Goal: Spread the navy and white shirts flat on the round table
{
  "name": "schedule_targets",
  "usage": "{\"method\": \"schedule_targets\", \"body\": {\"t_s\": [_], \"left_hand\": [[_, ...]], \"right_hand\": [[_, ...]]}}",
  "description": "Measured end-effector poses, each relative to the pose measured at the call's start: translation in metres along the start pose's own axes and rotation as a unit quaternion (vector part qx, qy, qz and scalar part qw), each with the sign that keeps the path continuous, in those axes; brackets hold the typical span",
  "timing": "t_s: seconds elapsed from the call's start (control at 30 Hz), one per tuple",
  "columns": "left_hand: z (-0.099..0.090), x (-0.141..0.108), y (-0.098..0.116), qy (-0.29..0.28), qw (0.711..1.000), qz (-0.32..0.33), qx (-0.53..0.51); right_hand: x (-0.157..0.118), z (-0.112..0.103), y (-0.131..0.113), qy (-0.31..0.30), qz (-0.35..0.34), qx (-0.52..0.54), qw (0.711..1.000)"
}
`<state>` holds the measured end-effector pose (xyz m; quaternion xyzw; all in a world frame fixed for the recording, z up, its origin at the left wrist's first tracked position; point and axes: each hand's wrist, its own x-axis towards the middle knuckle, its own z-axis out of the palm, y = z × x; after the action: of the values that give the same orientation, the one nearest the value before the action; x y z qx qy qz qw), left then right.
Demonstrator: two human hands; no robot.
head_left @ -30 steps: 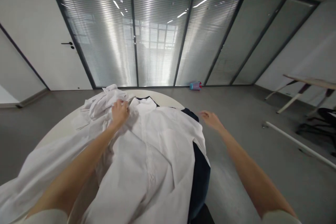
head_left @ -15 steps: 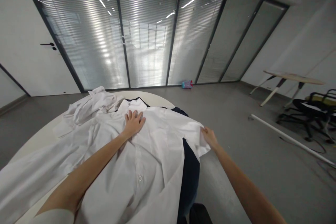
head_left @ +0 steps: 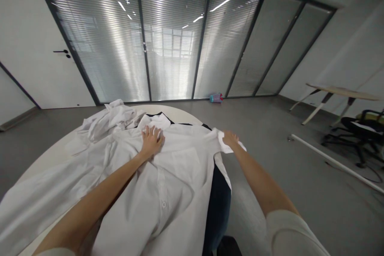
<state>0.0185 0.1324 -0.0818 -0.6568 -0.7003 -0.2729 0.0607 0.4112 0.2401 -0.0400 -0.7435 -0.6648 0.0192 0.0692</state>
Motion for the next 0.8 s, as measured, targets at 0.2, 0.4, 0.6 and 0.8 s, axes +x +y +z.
{"method": "schedule_targets", "body": {"t_s": [0.2, 0.4, 0.6, 0.8], "left_hand": [[-0.105, -0.049, -0.003, -0.061, 0.988, 0.085, -0.113], [-0.208, -0.160, -0.007, -0.246, 0.966, -0.020, -0.075], [-0.238, -0.265, -0.034, -0.255, 0.954, -0.155, -0.037], [-0.246, -0.339, -0.037, -0.227, 0.954, -0.165, -0.103]], "right_hand": [[-0.062, -0.007, 0.011, -0.015, -0.073, 0.079, 0.994], [-0.197, -0.040, 0.013, -0.186, -0.284, 0.340, 0.877], [-0.308, -0.057, -0.024, -0.323, -0.406, 0.243, 0.820], [-0.355, -0.052, -0.069, -0.235, -0.474, 0.042, 0.848]]}}
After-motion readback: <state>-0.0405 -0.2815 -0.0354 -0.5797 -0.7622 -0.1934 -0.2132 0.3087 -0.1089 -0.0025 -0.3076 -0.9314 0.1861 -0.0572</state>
